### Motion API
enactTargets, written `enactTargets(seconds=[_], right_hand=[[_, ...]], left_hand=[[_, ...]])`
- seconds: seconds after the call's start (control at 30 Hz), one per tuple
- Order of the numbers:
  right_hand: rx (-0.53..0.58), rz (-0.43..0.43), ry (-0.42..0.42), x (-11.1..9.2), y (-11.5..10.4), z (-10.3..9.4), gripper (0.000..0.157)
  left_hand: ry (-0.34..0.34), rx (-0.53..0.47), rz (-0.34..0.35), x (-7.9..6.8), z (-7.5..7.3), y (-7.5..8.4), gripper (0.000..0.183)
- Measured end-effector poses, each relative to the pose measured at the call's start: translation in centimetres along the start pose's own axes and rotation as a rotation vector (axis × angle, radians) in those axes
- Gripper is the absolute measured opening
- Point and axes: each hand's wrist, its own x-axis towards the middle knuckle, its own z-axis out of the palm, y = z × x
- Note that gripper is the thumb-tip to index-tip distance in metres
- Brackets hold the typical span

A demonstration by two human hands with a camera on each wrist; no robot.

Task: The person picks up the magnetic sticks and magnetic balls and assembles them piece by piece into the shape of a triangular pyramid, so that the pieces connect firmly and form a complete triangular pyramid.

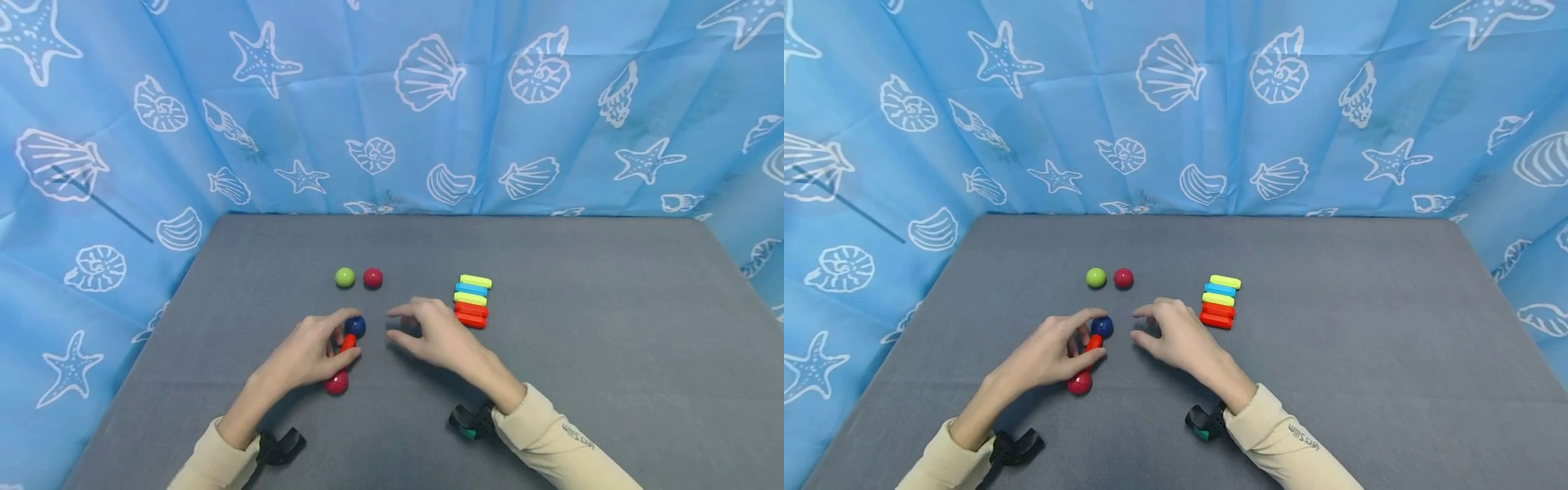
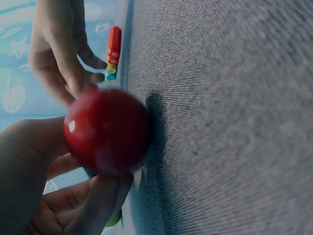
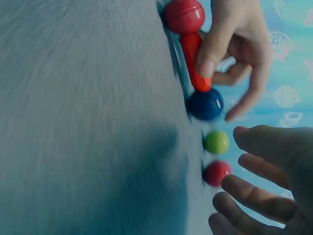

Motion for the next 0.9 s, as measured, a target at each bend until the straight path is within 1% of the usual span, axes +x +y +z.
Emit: enactTargets(seconds=[0.1, 0.17, 0.27, 0.37, 0.5, 0.6, 0.77, 0.9], right_hand=[[-0.052, 0.006, 0.032, -0.9, 0.6, -1.2, 0.03], [-0.093, 0.014, 0.062, -1.4, 1.2, -2.0, 0.028], [-0.156, 0.028, 0.104, -2.1, 2.2, -2.9, 0.025], [-0.225, 0.037, 0.139, -2.7, 3.2, -3.4, 0.025], [-0.283, 0.069, 0.148, -3.4, 3.9, -3.6, 0.03], [-0.307, 0.098, 0.141, -3.8, 4.3, -3.6, 0.032], [-0.315, 0.113, 0.131, -3.9, 4.3, -3.5, 0.033], [-0.327, 0.119, 0.12, -3.9, 4.2, -3.6, 0.033]], left_hand=[[-0.003, -0.01, -0.011, 0.1, 0.0, -0.2, 0.053], [0.003, -0.018, -0.005, 0.1, 0.0, -0.3, 0.051], [0.025, -0.016, 0.014, 0.1, -0.1, -0.6, 0.046], [0.053, -0.002, 0.015, 0.0, -0.3, -0.7, 0.042], [0.1, 0.021, 0.003, -0.1, -0.4, -1.0, 0.04], [0.126, 0.007, -0.005, -0.1, -0.3, -1.2, 0.04], [0.114, -0.068, -0.025, -0.1, -0.3, -1.5, 0.036], [0.096, -0.096, -0.028, -0.1, -0.3, -1.8, 0.034]])
